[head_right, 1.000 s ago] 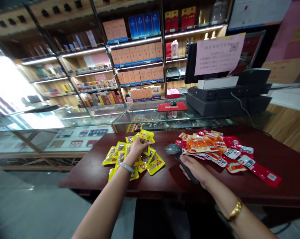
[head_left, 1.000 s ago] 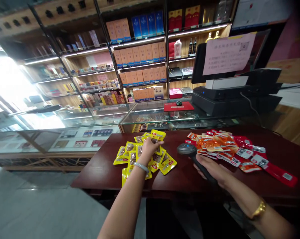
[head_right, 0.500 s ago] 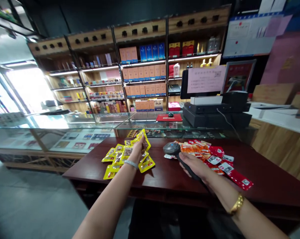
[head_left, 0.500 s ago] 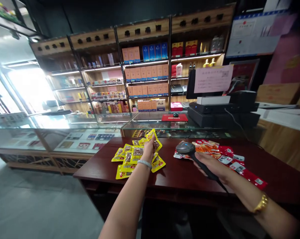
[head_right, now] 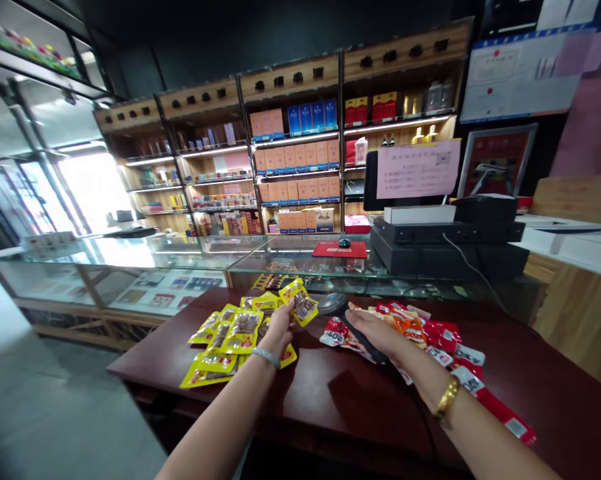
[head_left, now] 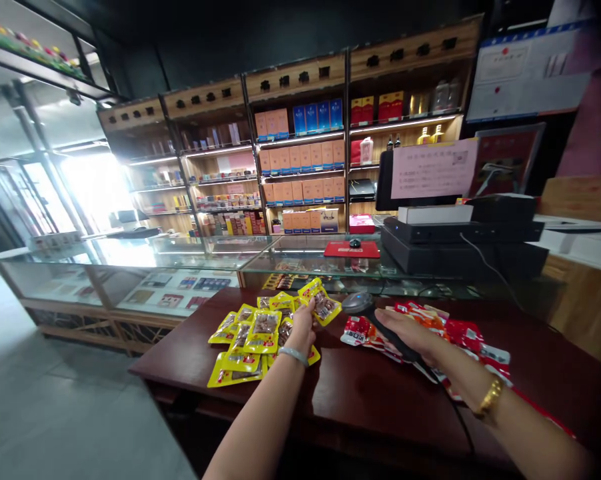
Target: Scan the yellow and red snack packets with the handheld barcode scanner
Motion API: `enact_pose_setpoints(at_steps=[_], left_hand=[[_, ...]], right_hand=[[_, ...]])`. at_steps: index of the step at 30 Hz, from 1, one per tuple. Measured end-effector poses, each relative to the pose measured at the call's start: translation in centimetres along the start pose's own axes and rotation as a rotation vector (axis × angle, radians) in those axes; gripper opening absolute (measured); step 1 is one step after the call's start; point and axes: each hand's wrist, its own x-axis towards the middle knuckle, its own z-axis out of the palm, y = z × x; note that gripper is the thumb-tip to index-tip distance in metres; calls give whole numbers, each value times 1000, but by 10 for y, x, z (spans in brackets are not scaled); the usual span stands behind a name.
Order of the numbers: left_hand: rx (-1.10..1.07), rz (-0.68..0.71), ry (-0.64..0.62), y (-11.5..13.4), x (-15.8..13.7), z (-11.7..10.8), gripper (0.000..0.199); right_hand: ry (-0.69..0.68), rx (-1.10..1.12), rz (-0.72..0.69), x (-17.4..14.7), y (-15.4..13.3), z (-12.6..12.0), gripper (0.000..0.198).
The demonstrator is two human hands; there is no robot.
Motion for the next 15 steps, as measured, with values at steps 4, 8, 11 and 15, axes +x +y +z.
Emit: enact_pose_setpoints(at_steps=[4, 8, 11, 15], left_hand=[[3, 103, 13, -8, 13, 4, 30], [57, 209, 49, -17, 20, 0, 38], [70, 264, 60, -23, 23, -5, 47], [55, 293, 65, -25, 27, -10, 48]], right_hand=[[-26, -8, -14, 34, 12, 3, 60], [-16, -33, -21, 57, 29, 5, 62], [-46, -27, -30, 65, 38, 5, 58], [-101, 5, 16, 70, 49, -1, 53]])
